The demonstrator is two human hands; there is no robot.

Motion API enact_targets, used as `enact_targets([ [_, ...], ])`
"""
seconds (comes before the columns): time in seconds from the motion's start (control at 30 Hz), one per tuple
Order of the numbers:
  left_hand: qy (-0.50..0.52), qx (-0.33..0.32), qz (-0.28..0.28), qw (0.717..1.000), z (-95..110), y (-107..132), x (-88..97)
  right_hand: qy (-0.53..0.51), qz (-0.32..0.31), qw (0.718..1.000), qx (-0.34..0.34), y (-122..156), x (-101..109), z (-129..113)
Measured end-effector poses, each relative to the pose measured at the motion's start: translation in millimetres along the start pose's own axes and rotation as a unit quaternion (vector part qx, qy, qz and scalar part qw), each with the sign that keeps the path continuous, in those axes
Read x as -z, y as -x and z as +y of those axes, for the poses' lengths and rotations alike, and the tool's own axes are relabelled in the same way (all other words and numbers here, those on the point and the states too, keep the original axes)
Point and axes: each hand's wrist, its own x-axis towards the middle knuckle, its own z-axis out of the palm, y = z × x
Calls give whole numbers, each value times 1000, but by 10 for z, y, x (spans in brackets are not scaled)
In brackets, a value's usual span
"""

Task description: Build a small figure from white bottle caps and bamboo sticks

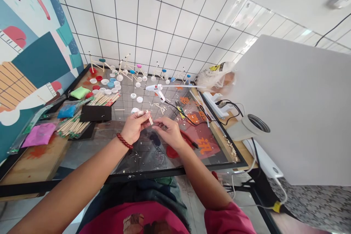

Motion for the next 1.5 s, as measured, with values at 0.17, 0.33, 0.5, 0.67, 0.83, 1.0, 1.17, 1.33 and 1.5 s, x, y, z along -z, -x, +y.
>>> enact_targets([
  [0.17,-5,13,3,1000,-36,14,-16,24,5,999,20,24,-15,6],
  [0.33,-29,4,-15,999,-60,31,-26,40,8,999,0,44,-25,23],
  [0.5,-56,-6,-19,998,-96,40,-28,39,17,999,-28,61,-87,71],
  [0.67,-80,-22,-9,996,-120,42,-22,12,23,998,-64,59,-90,63],
  [0.83,-95,-3,-14,995,-61,45,-13,-144,-29,986,-75,-8,9,-18],
  [1.0,-134,65,-104,983,-29,105,-27,-210,21,969,-132,-47,22,26],
  [1.17,-140,97,-129,977,-51,122,-11,-243,37,957,-152,-45,5,83],
  [1.33,-167,131,-142,967,-65,95,30,-234,33,959,-156,-47,-4,93],
  [1.5,-154,82,-101,979,-33,115,-18,-140,14,988,-64,-42,30,52],
])
